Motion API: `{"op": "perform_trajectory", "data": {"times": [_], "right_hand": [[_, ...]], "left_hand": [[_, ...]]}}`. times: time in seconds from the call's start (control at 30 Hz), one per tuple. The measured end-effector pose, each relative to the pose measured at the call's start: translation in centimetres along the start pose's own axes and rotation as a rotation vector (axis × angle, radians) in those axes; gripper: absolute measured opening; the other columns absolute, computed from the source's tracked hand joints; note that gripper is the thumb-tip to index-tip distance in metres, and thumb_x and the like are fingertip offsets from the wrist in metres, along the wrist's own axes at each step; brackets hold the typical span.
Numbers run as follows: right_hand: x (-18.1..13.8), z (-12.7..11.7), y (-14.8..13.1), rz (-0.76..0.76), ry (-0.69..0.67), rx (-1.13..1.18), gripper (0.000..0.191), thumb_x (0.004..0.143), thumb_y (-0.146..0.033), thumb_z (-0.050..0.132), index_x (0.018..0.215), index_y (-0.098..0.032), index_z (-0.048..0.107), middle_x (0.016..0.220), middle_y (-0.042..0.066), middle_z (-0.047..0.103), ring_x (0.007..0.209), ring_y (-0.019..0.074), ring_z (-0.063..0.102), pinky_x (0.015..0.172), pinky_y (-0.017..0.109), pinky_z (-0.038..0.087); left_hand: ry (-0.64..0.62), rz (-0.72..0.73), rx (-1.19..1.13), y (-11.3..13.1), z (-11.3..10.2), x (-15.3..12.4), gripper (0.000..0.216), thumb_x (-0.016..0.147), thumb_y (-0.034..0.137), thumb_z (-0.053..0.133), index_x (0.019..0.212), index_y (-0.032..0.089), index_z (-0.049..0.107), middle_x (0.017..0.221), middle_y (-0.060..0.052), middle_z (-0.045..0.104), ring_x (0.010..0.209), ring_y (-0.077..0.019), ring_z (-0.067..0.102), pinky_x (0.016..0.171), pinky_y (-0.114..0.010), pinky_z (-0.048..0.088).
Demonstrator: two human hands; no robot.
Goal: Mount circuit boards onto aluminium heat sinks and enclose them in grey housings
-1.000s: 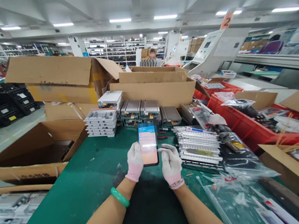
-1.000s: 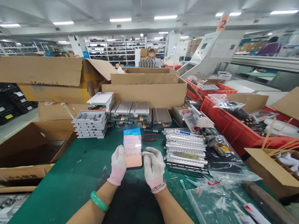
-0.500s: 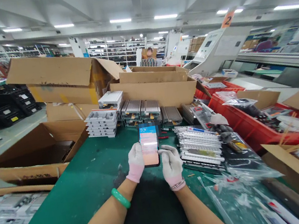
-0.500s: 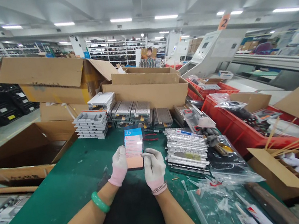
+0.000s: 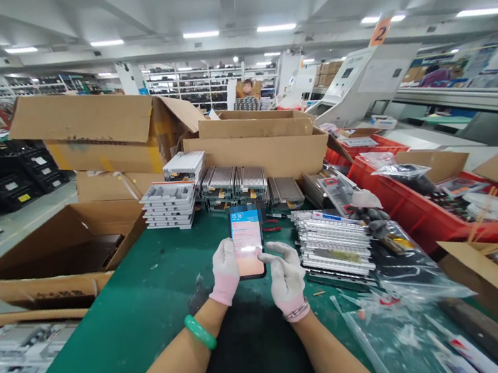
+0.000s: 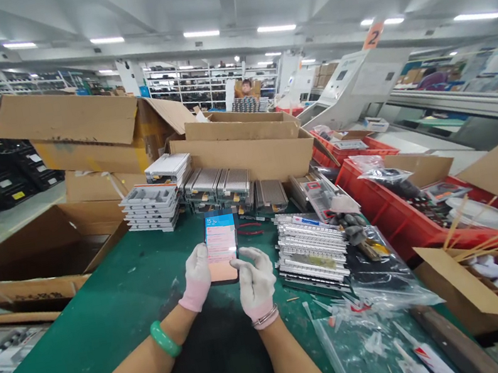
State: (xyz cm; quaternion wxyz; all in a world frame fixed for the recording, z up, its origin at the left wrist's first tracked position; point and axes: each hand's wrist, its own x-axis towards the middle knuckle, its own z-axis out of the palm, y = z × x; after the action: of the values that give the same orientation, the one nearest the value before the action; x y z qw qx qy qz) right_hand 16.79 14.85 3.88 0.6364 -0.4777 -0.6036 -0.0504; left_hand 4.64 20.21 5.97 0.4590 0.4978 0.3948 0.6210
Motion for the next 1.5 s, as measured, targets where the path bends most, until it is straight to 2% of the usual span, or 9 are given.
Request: {"op": "perform_trajectory", "data": {"times": [0.43,0.9,1.33,1.5], "right_hand": [[0.2,-0.1,-0.4,-0.021,-0.026,-0.057,0.037,0.094,-0.02,0.04,0.085,-0.021,0.077,0.107,0.008,0.067,0.109,0.0231,0.056,0.095,0.046,0.045],[0.2,-0.1,-0.6,-0.016,-0.015,-0.047,0.038,0.092,-0.018,0.04,0.081,-0.021,0.076,0.104,0.007,0.068,0.107,0.0223,0.057,0.095,0.045,0.044],[0.3,-0.2,-0.8,-0.013,-0.034,-0.049,0.04,0.093,-0.02,0.039,0.082,-0.023,0.077,0.104,0.006,0.068,0.107,0.0226,0.057,0.094,0.045,0.045],[0.4,-0.3,-0.8,-0.02,-0.041,-0.066,0.038,0.094,-0.02,0.04,0.084,-0.022,0.077,0.105,0.007,0.067,0.106,0.0223,0.057,0.095,0.044,0.045]], "left_hand": [[0.011,0.01,-0.013,-0.7,-0.1,0.2,0.051,0.078,0.068,0.055,0.068,0.017,0.053,0.068,0.0,0.06,0.064,-0.0147,0.055,0.061,-0.026,0.049],[0.014,0.005,0.024,0.4,0.2,0.0,0.049,0.078,0.065,0.055,0.064,0.018,0.049,0.061,0.002,0.055,0.058,-0.0124,0.049,0.055,-0.023,0.045],[0.011,0.004,0.016,0.9,0.2,0.0,0.049,0.076,0.064,0.057,0.06,0.019,0.046,0.059,0.002,0.053,0.057,-0.0124,0.049,0.055,-0.023,0.045],[0.02,-0.037,-0.016,0.2,0.3,0.2,0.048,0.077,0.064,0.057,0.064,0.018,0.048,0.063,0.001,0.058,0.059,-0.0131,0.053,0.057,-0.024,0.048]]}}
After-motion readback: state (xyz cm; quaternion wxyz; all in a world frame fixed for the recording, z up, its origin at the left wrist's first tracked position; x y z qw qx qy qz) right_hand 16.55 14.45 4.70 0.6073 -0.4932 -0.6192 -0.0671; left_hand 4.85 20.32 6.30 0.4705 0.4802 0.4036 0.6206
